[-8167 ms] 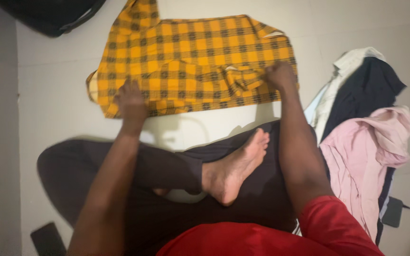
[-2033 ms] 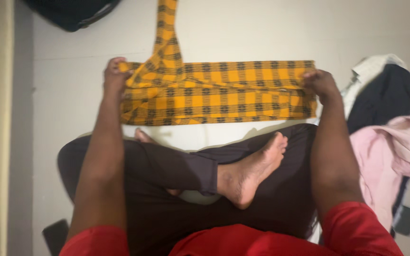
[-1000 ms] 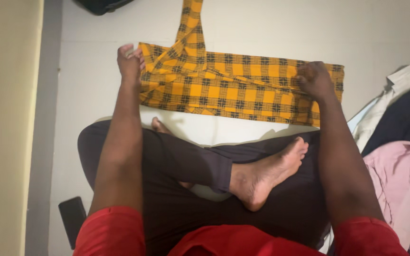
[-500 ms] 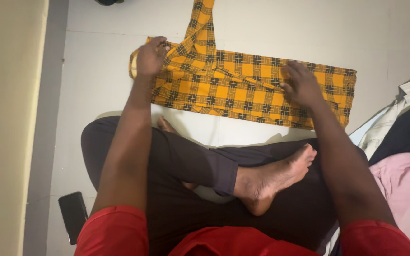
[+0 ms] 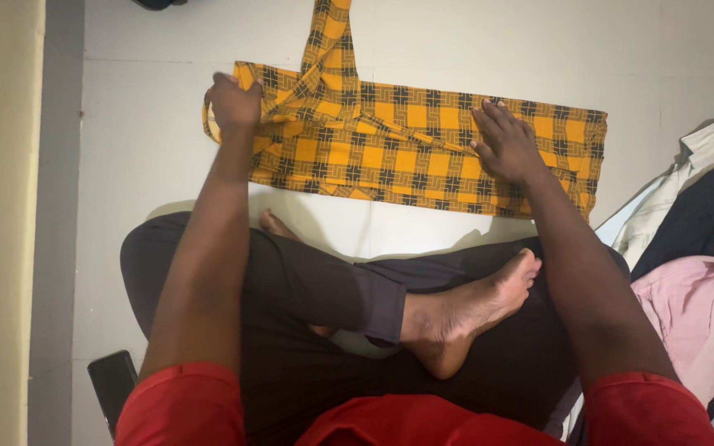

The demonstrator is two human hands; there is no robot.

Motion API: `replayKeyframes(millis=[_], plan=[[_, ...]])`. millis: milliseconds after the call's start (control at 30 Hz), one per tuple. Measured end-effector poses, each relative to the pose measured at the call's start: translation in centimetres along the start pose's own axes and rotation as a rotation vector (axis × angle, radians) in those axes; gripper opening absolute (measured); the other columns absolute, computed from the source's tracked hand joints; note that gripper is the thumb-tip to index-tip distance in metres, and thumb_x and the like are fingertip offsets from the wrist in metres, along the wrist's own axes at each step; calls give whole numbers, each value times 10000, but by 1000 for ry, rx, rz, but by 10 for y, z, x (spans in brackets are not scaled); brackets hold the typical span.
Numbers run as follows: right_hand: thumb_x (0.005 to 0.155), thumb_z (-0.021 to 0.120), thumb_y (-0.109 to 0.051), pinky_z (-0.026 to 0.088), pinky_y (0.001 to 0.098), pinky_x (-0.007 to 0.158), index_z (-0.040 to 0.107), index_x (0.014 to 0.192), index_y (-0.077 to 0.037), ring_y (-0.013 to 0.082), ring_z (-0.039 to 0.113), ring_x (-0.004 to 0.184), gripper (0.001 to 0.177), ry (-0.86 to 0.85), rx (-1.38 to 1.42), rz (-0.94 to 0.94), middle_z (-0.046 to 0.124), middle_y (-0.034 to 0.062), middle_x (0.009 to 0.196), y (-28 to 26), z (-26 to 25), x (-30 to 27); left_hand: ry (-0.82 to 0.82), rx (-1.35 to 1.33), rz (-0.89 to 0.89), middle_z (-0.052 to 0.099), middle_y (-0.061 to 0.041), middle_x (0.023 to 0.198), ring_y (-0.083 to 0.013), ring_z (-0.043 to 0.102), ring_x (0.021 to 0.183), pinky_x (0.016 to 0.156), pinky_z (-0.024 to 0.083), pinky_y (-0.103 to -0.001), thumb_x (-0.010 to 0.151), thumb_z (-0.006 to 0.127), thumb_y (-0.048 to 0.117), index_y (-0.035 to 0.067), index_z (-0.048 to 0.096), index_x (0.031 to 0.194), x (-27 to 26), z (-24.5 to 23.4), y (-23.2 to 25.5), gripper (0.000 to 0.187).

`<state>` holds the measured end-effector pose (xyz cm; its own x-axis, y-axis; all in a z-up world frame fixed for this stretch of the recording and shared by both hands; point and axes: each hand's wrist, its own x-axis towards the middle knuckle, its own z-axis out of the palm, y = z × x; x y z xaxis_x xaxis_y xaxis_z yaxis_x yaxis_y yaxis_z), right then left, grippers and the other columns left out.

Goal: The person folds a yellow plaid shirt by buttoning it, smoothing it out, and folding it into a compact rectangle before placing it into a black bag. They then pick up a pink shirt, lay it flat, button it, and begin folding it.

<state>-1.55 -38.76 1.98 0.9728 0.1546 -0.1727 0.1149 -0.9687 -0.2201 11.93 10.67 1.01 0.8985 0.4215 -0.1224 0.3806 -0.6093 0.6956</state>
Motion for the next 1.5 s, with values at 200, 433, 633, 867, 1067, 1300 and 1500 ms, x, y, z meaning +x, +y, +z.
replayKeyframes(millis=[200,433,633,867,1067,1300,1500], plan=[[1015,457,-500,150,552,1247,309,1616,-250,247,176,1575,667,23,33,-22,228,39,1704,6,1,0,-223,-531,214,647,-123,1052,-181,621,926,874,552,-337,1022,667,32,41,568,1041,35,21,-24,101],[1021,475,-489,160,565,1239,312,1621,-243,267,186,1571,669,38,32,-30,236,51,1704,9,4,1,-209,-532,10,637,-89,1231,-197,670,1067,898,586,-361,892,474,-136,131,465,1303,26,12,-18,490],[1009,476,-492,172,577,1228,323,1616,-243,282,205,1568,674,38,43,-22,251,60,1696,2,-3,0,-59,-119,333,517,-176,1445,-315,470,1361,1136,438,-401,738,486,-199,57,457,1430,3,9,8,737],[1063,533,-413,185,542,1256,352,1588,-108,324,293,1547,634,160,29,5,314,134,1665,-59,-20,19,214,571,864,412,-275,1623,-423,309,1554,1258,303,-578,1145,485,68,-35,477,1480,-27,27,-13,350],[1073,392,-480,63,515,1252,170,1634,-148,267,80,1571,689,-37,7,-172,111,86,1714,-77,-10,36,-183,365,540,214,-227,1686,-410,117,1562,1230,99,-627,1092,362,499,21,318,1599,-46,26,6,698],[1084,142,-515,-40,539,1274,5,1662,-155,218,-49,1596,694,13,-82,436,-60,58,1740,67,-40,8,-219,457,503,92,-209,1722,-370,18,1594,1259,50,-605,1084,394,515,35,232,1650,-52,21,22,760],[1081,123,-528,-33,550,1303,12,1682,-133,214,-34,1623,728,153,-72,556,-10,65,1766,92,-23,12,-222,465,486,100,-207,1727,-372,12,1595,1255,55,-614,1086,380,506,35,203,1650,-54,21,23,756]])
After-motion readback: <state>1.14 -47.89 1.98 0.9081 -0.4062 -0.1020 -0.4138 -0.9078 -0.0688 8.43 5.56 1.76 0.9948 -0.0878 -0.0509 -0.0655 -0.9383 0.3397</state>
